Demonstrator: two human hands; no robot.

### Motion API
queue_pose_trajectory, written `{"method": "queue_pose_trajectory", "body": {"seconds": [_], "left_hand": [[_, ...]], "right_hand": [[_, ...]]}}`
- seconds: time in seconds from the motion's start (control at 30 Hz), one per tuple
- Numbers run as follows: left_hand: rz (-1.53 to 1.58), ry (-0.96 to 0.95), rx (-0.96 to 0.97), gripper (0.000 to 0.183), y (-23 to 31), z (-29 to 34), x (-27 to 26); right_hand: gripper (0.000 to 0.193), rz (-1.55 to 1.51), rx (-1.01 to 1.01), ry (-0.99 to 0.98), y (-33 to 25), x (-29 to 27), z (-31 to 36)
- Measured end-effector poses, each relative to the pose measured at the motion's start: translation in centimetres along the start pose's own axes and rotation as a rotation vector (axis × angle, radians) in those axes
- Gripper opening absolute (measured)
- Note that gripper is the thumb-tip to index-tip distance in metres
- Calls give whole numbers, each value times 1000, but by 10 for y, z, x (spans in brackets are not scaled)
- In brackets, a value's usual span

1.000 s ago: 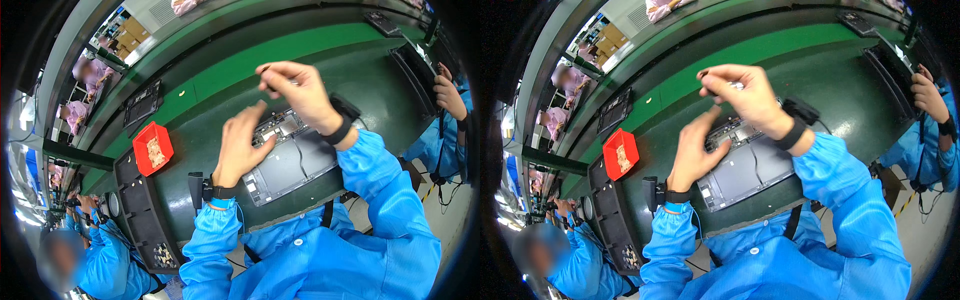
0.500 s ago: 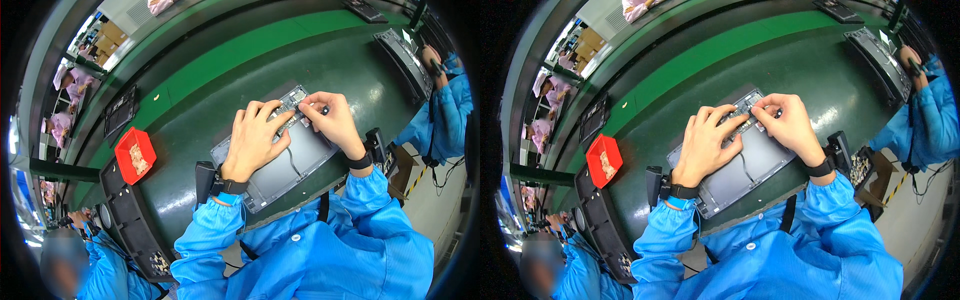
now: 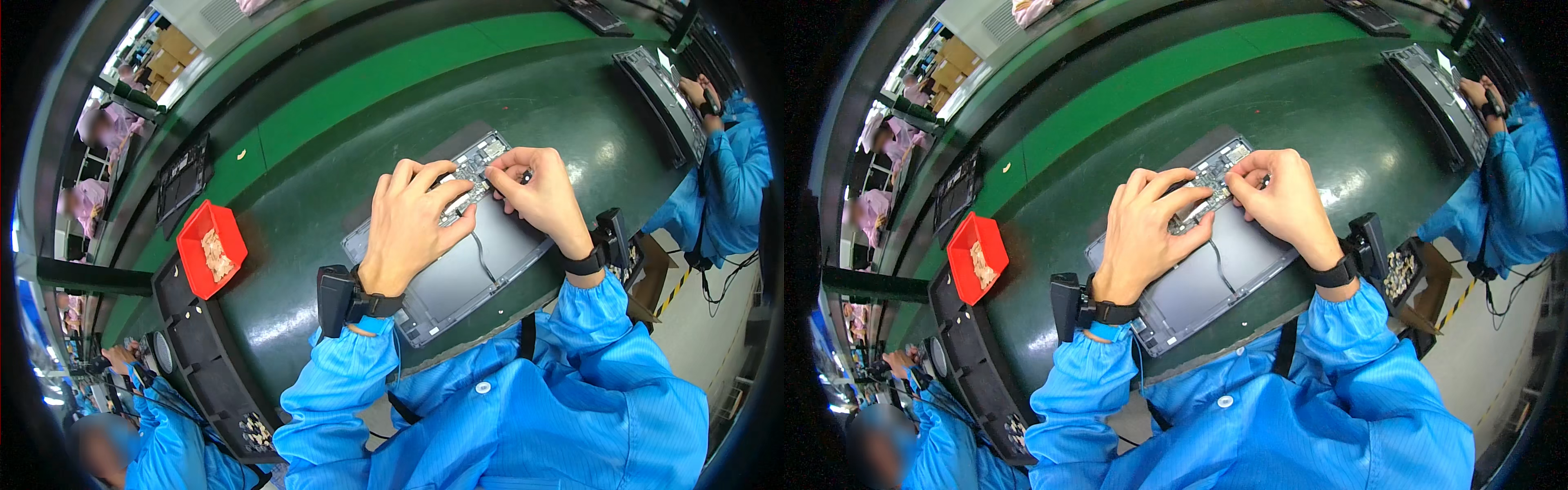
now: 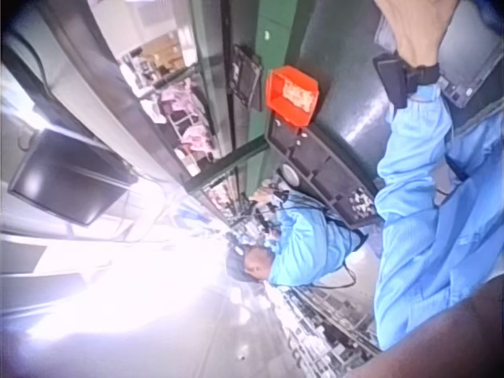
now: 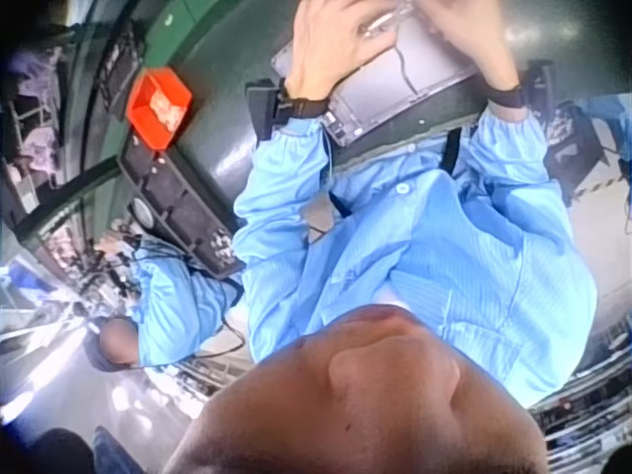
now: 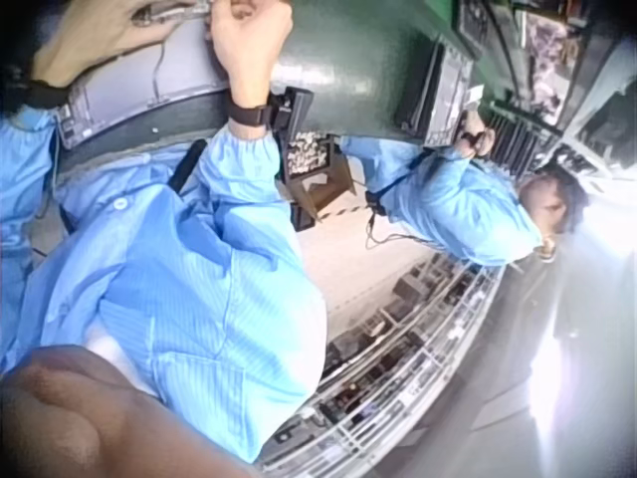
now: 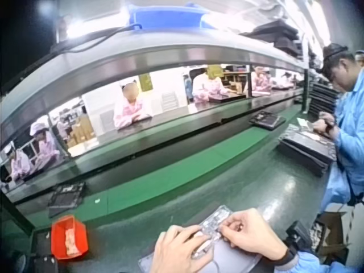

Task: Assembling internal components and cables of a tablet or laptop on a production line.

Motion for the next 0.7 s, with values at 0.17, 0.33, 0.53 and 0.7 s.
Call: {"method": "queue_pose_trajectory", "body": {"seconds": [0.17,0.33,0.53,0.7], "left_hand": [[3,-10,-16,27,-1,1,1],[9,-7,-17,26,0,2,0],[-4,-8,2,29,1,2,1],[-112,-24,38,34,10,1,2]], "right_hand": [[19,32,15,-2,-2,2,0],[19,44,8,-2,-3,2,1],[19,44,-10,-30,-3,3,0],[18,-30,8,8,-1,0,2]]}}
Point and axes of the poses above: each hand's wrist, its own z-axis away from the middle knuckle, its own x-axis out of the palm, y = z × x, the point moved 10 cm from there along -z, towards the middle knuckle, and after that the axes turned 1 degree about x, right-handed, at the moved point
